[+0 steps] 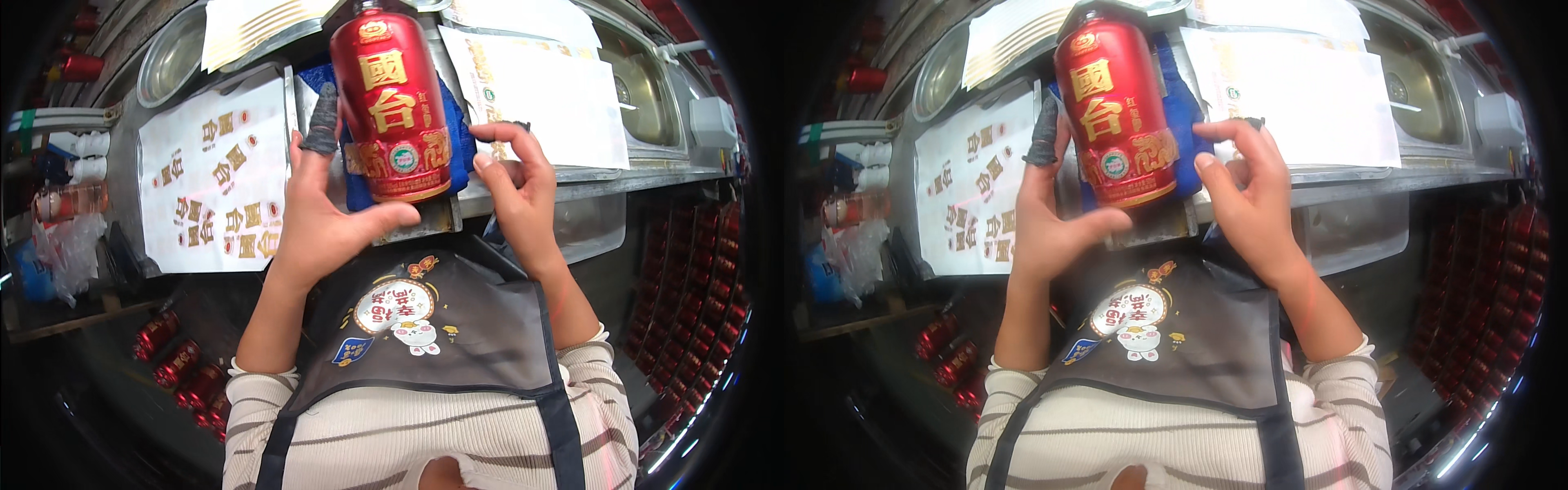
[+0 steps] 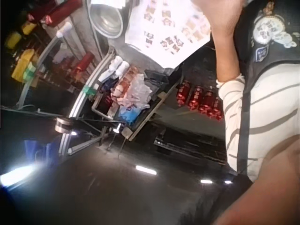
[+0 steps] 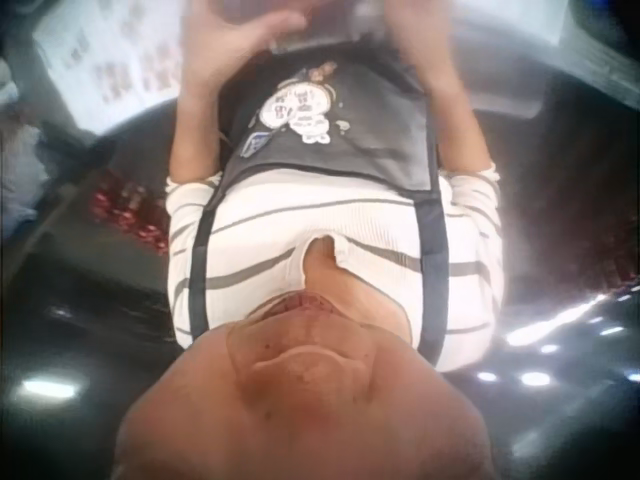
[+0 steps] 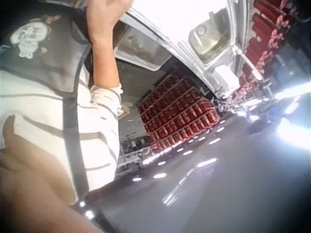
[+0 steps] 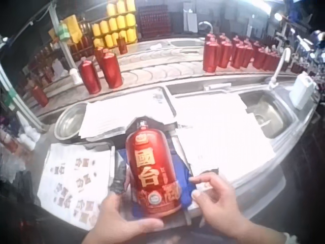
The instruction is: The person applies gold stickers to red cylindrical bottles, smoothing each label with a cloth and fingers. They wipe the bottle surface, apply a label, press it down, and then place the finished bottle on a nearby rack.
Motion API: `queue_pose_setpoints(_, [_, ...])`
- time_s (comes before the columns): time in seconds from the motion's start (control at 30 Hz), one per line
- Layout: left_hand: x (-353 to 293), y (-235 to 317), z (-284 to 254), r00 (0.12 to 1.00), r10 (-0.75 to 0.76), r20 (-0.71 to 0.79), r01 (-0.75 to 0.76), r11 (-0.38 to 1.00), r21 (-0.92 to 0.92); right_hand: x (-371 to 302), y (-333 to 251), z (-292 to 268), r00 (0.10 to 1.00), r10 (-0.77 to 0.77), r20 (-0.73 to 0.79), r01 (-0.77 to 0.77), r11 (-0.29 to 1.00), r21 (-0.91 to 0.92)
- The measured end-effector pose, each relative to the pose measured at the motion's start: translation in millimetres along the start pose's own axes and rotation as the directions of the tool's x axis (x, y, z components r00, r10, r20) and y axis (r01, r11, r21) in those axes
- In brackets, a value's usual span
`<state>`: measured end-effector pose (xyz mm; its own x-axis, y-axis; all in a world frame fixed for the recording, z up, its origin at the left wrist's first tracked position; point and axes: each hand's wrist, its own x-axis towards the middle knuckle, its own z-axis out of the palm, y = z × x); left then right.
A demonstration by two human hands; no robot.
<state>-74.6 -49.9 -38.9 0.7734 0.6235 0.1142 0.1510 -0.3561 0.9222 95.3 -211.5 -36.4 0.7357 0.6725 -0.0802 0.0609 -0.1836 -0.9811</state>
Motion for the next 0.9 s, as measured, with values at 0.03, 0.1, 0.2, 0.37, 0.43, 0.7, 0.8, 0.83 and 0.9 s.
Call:
queue_pose_setpoints(0.03, [1, 8, 2, 0.999, 0.045, 0.022, -0.047, 0.991, 0.127, -4, 0, -3, 0.999, -0.034, 0.016, 0.035, 0.995, -0.09])
queue_pose_setpoints(0.1, [4, 17, 3, 0.996, 0.048, 0.07, -0.066, 0.957, 0.281, -11, -2, -9, 0.994, -0.092, 0.06, 0.105, 0.958, -0.267])
queue_pose_setpoints(0.2, [3, 9, 4, 0.998, 0.003, 0.059, -0.017, 0.975, 0.224, -18, -13, -2, 0.948, -0.264, 0.175, 0.305, 0.911, -0.279])
queue_pose_setpoints(0.37, [6, 1, 7, 0.999, -0.019, 0.029, 0.019, 0.999, 0.027, -22, 0, 9, 0.94, -0.25, 0.231, 0.318, 0.889, -0.331])
queue_pose_setpoints(0.43, [6, 1, 4, 0.996, -0.044, 0.078, 0.047, 0.998, -0.035, -19, -3, 3, 0.942, -0.208, 0.264, 0.292, 0.895, -0.337])
queue_pose_setpoints(0.7, [14, 23, 13, 0.976, -0.216, 0.011, 0.208, 0.929, -0.307, -28, 1, -1, 0.935, -0.235, 0.266, 0.31, 0.905, -0.292])
queue_pose_setpoints(0.8, [13, 25, 21, 0.981, -0.184, -0.061, 0.165, 0.958, -0.236, -29, 0, 1, 0.957, -0.15, 0.247, 0.209, 0.949, -0.236])
queue_pose_setpoints(0.83, [13, 24, 22, 0.984, -0.158, -0.083, 0.135, 0.963, -0.232, -28, 0, 0, 0.964, -0.1, 0.245, 0.153, 0.966, -0.208])
queue_pose_setpoints(0.9, [14, 23, 22, 0.986, -0.143, -0.084, 0.118, 0.959, -0.257, -27, 3, 0, 0.967, -0.05, 0.249, 0.089, 0.985, -0.147])
